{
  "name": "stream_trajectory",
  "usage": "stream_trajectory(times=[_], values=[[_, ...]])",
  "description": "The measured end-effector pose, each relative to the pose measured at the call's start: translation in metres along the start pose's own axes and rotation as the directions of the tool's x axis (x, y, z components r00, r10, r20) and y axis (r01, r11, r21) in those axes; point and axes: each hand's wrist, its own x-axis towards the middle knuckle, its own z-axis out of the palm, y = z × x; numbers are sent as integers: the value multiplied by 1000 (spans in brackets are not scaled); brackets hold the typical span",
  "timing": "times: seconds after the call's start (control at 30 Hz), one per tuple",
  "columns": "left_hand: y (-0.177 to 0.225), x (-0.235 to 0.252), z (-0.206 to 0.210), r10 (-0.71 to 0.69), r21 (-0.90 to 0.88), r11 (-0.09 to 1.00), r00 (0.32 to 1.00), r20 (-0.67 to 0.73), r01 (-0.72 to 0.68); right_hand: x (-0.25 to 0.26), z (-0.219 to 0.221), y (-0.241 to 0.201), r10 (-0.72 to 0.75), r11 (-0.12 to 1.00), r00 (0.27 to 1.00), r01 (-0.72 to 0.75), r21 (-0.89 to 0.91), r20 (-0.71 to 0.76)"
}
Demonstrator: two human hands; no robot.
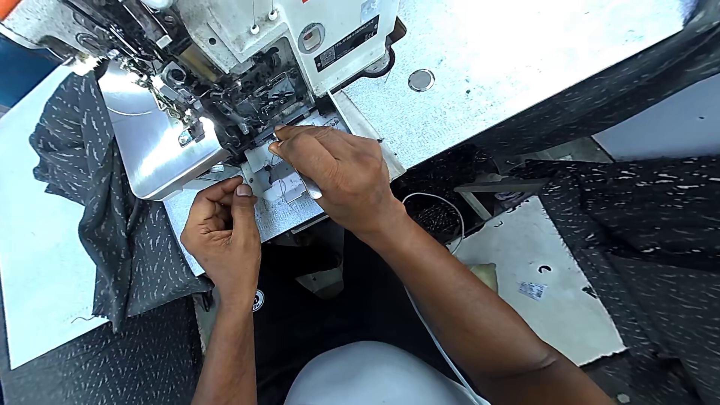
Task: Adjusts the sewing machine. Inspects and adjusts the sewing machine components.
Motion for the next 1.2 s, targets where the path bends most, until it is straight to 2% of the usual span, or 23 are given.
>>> stream_trajectory(times=[0.47, 0.7, 1.2], values=[[0, -1, 1, 10, 1, 1000, 1000, -5, -10, 0, -1, -1, 8, 1000, 1000, -8, -1, 23], [0, 0, 1, 13, 6, 1000, 1000, -7, -13, -4, -2, 2, -2, 999, 999, 4, 54, -37], [0, 0, 1, 14, 4, 1000, 1000, -4, -14, -4, -3, 2, 26, 997, 999, -23, 71, -41]])
